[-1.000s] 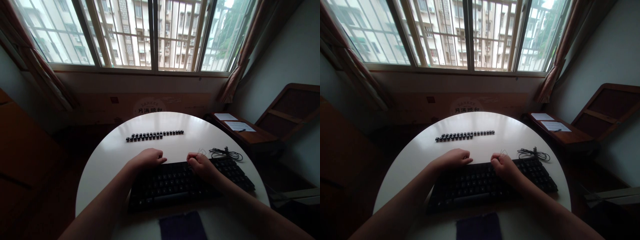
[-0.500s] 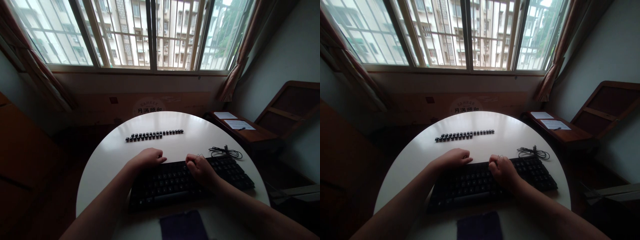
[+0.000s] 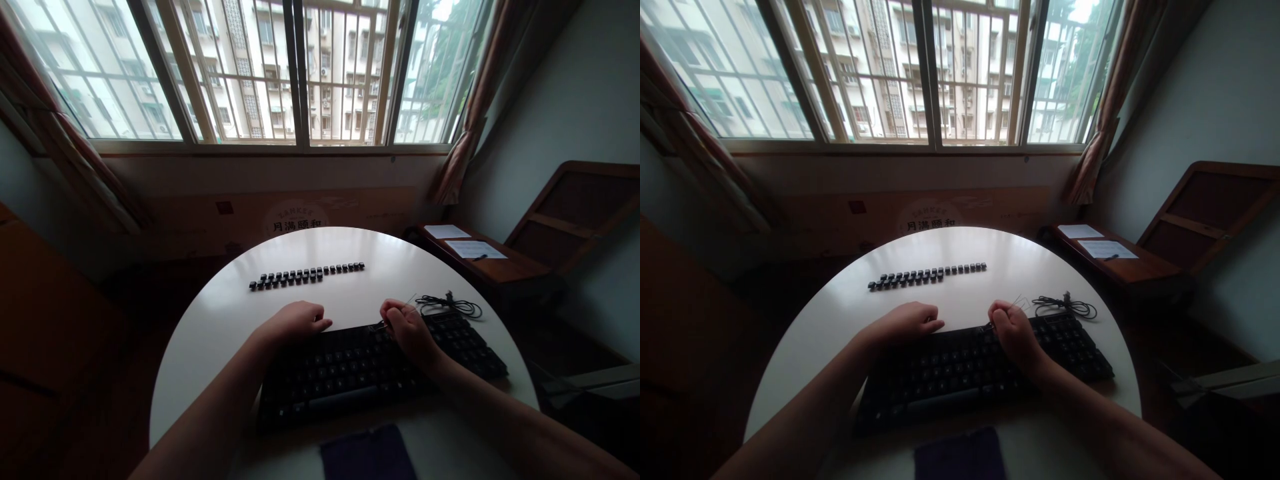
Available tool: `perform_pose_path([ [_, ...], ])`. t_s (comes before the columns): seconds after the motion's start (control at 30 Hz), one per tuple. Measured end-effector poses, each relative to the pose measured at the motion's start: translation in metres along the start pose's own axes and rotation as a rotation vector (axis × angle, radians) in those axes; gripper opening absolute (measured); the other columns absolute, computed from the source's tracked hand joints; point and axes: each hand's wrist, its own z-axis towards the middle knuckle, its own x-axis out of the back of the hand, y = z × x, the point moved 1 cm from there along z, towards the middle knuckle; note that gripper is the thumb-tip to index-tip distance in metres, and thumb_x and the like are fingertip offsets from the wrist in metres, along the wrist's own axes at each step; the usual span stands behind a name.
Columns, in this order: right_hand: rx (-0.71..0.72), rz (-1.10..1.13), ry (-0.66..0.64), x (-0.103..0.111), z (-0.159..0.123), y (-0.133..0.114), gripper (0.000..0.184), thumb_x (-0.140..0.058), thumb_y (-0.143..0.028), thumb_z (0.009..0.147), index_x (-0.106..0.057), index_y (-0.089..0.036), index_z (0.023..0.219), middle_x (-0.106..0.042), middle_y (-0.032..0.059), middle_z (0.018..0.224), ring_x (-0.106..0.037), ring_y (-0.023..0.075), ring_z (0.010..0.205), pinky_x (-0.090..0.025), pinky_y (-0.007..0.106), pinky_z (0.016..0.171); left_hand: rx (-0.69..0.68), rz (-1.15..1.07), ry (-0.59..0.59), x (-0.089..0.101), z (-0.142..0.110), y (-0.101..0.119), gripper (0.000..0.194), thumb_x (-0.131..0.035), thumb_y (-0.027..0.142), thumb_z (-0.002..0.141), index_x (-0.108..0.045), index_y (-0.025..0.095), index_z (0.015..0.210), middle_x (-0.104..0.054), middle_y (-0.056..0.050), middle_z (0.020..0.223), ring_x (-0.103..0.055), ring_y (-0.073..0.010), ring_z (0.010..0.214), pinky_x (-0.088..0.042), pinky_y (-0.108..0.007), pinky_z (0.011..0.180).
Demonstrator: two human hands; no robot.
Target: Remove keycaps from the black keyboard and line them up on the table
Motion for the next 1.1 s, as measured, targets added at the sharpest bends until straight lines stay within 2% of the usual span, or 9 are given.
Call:
perform_pose_path([
  [0.13,0.105,-0.083,-0.043,-0.001,-0.004,-0.004,0.011,-0.043,-0.023,0.076,-0.046,-0.021,0.066,-0.033,-0.0062,0.051,-0.031,0.0105,0.047,-0.023,0.023,0.043,-0.024,0.052,0.019,0.005,-0.005,0.010,0.039,-0.044,0.053,0.092,-0.061,0.020,0.079,-0.066,-0.007,0.081,-0.058,-0.0212,0.070,-0.037,-0.029,0.058],
  [0.33,0.380,-0.260,-0.117,-0.002,-0.020,-0.017,0.017,-0.042,-0.018,0.084,-0.050,-0.020,0.069,-0.044,-0.0031,0.060,-0.040,0.0117,0.055,-0.034,0.024,0.052,-0.181,0.076,0.194,0.011,-0.017,0.038,0.037,-0.042,0.051,0.096,-0.058,0.020,0.081,-0.066,-0.006,0.083,-0.059,-0.0212,0.072,-0.037,-0.029,0.060],
  [0.47,0.504,-0.277,-0.166,-0.006,-0.030,-0.023,0.018,-0.041,-0.019,0.087,-0.050,-0.020,0.072,-0.044,-0.0044,0.058,-0.037,0.0099,0.050,-0.032,0.022,0.048,-0.300,0.037,0.243,0.010,-0.021,0.054,0.034,-0.042,0.049,0.097,-0.058,0.020,0.089,-0.066,-0.004,0.085,-0.059,-0.0198,0.072,-0.036,-0.027,0.058],
  [0.6,0.570,-0.314,-0.161,-0.009,-0.033,-0.021,0.017,-0.043,-0.016,0.086,-0.049,-0.019,0.071,-0.041,-0.0064,0.056,-0.034,0.0079,0.047,-0.029,0.020,0.046,-0.391,0.006,0.240,0.007,-0.023,0.063,0.029,-0.042,0.043,0.099,-0.056,0.020,0.087,-0.064,-0.002,0.081,-0.058,-0.0178,0.070,-0.036,-0.026,0.058],
  [0.83,0.655,-0.409,-0.141,-0.009,-0.032,-0.023,0.019,-0.044,-0.016,0.088,-0.051,-0.019,0.070,-0.043,-0.0061,0.056,-0.037,0.0077,0.048,-0.031,0.021,0.048,-0.389,-0.102,0.215,0.006,-0.021,0.059,0.026,-0.041,0.039,0.098,-0.056,0.020,0.087,-0.063,-0.001,0.080,-0.057,-0.0171,0.072,-0.037,-0.025,0.060],
  [1.0,0.722,-0.524,-0.021,0.000,-0.027,-0.030,0.021,-0.044,-0.019,0.090,-0.053,-0.019,0.071,-0.051,-0.0025,0.062,-0.046,0.0113,0.055,-0.037,0.025,0.054,-0.340,-0.105,0.195,0.007,-0.020,0.052,0.025,-0.040,0.037,0.097,-0.057,0.020,0.090,-0.065,-0.003,0.086,-0.058,-0.0181,0.075,-0.039,-0.026,0.062],
  [1.1,0.745,-0.617,0.042,0.005,-0.022,-0.031,0.021,-0.041,-0.016,0.091,-0.058,-0.020,0.080,-0.056,0.0006,0.070,-0.052,0.0159,0.066,-0.042,0.029,0.061,-0.322,-0.076,0.210,0.009,-0.022,0.055,0.025,-0.040,0.037,0.097,-0.057,0.020,0.091,-0.066,-0.003,0.087,-0.059,-0.0189,0.076,-0.039,-0.027,0.062],
])
